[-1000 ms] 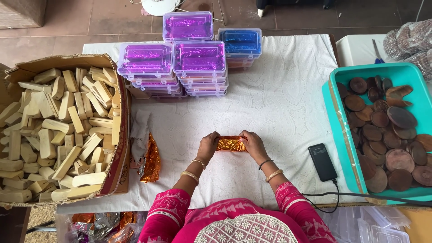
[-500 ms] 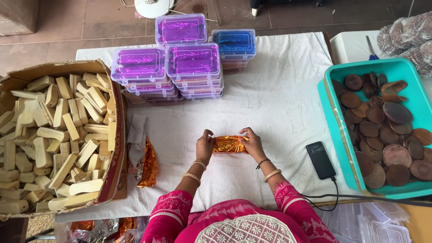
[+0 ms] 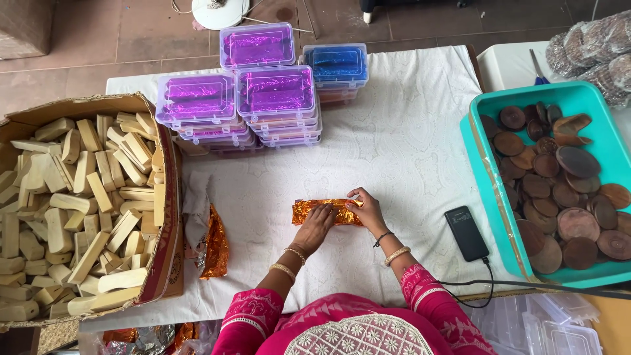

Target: Wrapping wooden blocks in metallic foil and placing them aside.

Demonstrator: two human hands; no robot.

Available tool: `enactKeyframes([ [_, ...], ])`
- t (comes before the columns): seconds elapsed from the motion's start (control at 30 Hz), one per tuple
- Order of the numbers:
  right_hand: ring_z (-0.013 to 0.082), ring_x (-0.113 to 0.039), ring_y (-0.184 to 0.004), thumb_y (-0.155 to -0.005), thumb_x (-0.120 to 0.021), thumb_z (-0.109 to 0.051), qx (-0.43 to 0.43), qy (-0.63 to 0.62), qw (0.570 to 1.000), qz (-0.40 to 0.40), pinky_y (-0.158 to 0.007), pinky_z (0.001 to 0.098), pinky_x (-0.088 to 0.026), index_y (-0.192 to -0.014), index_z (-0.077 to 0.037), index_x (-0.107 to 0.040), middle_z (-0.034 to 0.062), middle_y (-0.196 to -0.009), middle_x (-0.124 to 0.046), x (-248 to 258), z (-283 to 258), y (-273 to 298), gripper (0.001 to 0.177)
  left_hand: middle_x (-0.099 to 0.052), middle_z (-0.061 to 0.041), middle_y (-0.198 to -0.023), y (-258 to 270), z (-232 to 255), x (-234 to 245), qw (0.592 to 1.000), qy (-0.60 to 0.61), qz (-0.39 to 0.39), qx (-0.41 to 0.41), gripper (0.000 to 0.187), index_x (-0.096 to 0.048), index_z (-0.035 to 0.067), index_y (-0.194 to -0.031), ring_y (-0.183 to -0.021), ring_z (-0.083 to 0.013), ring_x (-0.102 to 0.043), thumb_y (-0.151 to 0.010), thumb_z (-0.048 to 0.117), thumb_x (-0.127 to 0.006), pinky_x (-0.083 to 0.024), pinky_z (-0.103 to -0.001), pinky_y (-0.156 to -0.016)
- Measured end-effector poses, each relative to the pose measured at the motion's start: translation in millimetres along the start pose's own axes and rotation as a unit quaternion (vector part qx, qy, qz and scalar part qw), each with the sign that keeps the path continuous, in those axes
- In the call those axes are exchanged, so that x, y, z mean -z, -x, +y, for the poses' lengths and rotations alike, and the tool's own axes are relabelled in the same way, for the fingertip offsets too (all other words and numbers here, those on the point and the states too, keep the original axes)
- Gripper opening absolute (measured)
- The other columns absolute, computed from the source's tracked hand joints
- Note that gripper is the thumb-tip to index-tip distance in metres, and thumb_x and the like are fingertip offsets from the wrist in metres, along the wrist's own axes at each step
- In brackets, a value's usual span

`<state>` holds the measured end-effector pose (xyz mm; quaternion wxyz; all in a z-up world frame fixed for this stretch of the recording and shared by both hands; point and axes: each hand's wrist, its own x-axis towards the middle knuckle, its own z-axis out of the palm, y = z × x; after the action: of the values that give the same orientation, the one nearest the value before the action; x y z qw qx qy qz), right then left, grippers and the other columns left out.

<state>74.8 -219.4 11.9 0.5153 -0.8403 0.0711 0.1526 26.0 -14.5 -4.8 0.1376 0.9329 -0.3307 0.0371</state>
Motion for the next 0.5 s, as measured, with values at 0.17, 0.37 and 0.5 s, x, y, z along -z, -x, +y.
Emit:
enactKeyframes([
  [0.17,0.0189,-0.071,-0.088,-0.093,-0.074,-0.021,0.009,-0.021,0.999,0.032,-0.074,0.0316,-0.056,-0.108,-0.013,-0.067,0.0070,-0.099,-0.076,-6,31,-5,0.019,-0.052,-0.015,-0.143,-6,-1,15,0.995,0.067,-0.034,0.063,0.045,-0.051,0.009,-0.144,-0.132,-0.0318,-0.047,-0.099,0.011,-0.057,-0.038,-0.043,-0.115],
  [0.37,0.0197,-0.074,-0.094,-0.094,-0.072,-0.019,0.068,0.041,0.992,0.102,-0.078,0.0329,-0.056,-0.104,-0.010,-0.065,0.0025,-0.102,-0.077,-2,40,-3,0.015,-0.057,-0.011,-0.136,-12,-5,16,0.984,0.145,-0.048,0.097,0.053,-0.052,0.010,-0.142,-0.128,-0.0280,-0.051,-0.092,0.018,-0.067,-0.041,-0.041,-0.114],
  [0.5,0.0188,-0.074,-0.090,-0.098,-0.067,-0.019,0.060,0.052,0.993,0.084,-0.076,0.0329,-0.056,-0.104,-0.010,-0.062,0.0031,-0.098,-0.076,2,25,4,0.012,-0.058,-0.011,-0.133,-14,-11,15,0.976,0.178,-0.067,0.107,0.057,-0.050,0.010,-0.145,-0.123,-0.0285,-0.052,-0.092,0.019,-0.069,-0.042,-0.042,-0.110],
])
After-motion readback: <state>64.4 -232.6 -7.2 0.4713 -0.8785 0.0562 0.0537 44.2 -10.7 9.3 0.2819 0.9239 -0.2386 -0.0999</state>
